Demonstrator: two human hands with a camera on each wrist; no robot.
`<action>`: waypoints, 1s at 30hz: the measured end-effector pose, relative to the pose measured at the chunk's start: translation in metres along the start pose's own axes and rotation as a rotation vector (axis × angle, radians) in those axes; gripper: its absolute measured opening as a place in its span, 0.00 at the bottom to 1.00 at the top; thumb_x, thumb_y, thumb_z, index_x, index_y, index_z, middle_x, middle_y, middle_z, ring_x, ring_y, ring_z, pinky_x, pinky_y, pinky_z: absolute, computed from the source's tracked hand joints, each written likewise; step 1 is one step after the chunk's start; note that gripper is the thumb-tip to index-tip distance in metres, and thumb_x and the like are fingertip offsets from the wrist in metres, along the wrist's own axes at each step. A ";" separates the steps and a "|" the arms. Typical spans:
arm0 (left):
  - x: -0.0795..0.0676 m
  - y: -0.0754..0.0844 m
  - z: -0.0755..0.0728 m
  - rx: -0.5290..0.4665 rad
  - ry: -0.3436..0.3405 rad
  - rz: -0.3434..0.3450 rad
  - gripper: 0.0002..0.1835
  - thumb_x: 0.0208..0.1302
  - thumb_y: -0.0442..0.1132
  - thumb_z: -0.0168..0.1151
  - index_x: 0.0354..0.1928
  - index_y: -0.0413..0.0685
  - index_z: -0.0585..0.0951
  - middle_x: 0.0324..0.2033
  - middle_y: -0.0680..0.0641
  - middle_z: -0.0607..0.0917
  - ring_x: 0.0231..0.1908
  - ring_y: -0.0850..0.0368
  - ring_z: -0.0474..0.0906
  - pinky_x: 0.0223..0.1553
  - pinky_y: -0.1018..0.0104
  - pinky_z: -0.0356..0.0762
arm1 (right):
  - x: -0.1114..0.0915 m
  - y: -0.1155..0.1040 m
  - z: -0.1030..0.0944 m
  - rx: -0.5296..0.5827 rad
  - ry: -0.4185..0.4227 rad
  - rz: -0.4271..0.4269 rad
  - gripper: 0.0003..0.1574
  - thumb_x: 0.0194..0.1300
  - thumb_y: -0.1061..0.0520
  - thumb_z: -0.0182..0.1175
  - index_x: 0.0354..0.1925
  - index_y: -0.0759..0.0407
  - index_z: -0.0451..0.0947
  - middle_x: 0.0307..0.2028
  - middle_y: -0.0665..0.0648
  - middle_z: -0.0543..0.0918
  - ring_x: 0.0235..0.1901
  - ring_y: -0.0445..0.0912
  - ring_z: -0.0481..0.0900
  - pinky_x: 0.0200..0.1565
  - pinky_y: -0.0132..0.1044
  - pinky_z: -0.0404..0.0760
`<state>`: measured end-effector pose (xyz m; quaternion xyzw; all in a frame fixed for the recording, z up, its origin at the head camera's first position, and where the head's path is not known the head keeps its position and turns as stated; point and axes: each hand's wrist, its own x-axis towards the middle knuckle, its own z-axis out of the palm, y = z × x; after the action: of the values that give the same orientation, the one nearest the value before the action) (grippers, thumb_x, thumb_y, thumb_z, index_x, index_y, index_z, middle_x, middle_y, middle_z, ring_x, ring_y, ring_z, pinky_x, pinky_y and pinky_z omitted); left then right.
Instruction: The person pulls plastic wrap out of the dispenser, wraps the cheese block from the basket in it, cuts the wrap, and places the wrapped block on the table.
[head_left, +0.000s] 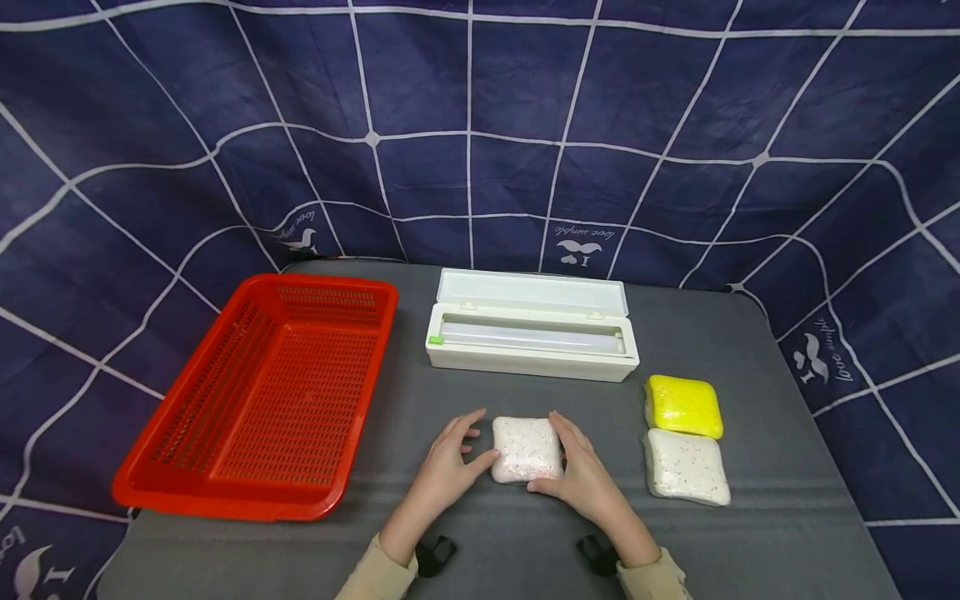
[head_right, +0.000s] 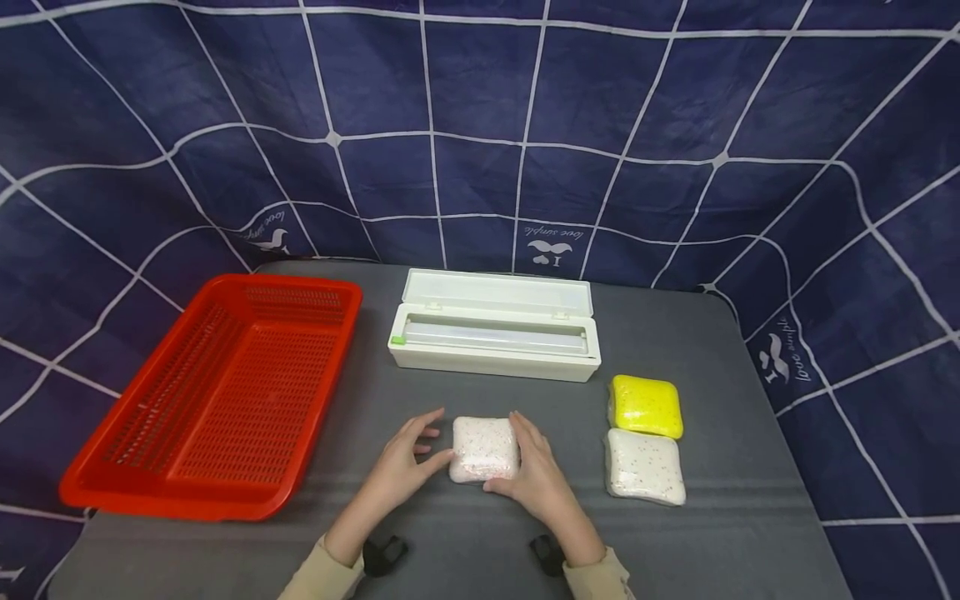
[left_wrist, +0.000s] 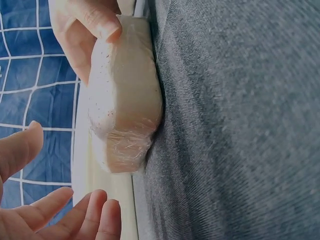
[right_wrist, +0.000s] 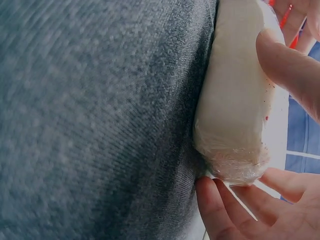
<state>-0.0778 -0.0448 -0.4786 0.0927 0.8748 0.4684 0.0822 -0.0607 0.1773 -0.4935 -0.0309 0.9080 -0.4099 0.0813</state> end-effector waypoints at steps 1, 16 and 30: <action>0.000 0.000 0.000 0.000 0.004 0.001 0.34 0.61 0.42 0.70 0.68 0.45 0.70 0.59 0.41 0.77 0.54 0.47 0.78 0.51 0.52 0.80 | 0.000 0.000 0.000 -0.002 0.000 0.001 0.67 0.42 0.53 0.82 0.73 0.65 0.56 0.72 0.68 0.61 0.69 0.64 0.62 0.59 0.55 0.75; -0.004 -0.003 -0.001 -0.002 0.062 0.005 0.32 0.61 0.41 0.70 0.67 0.44 0.71 0.57 0.40 0.78 0.54 0.47 0.78 0.51 0.53 0.80 | 0.002 0.001 0.004 -0.098 0.072 -0.017 0.60 0.43 0.51 0.81 0.70 0.64 0.64 0.64 0.65 0.71 0.57 0.57 0.75 0.49 0.46 0.81; -0.004 0.000 -0.005 -0.035 0.069 -0.004 0.32 0.61 0.41 0.70 0.66 0.44 0.71 0.58 0.40 0.77 0.57 0.47 0.76 0.54 0.51 0.78 | -0.035 0.015 -0.050 -0.009 0.146 0.039 0.59 0.43 0.50 0.81 0.68 0.64 0.65 0.59 0.64 0.74 0.57 0.57 0.76 0.49 0.43 0.84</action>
<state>-0.0754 -0.0497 -0.4756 0.0735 0.8689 0.4865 0.0546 -0.0349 0.2280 -0.4680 0.0165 0.9139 -0.4050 0.0228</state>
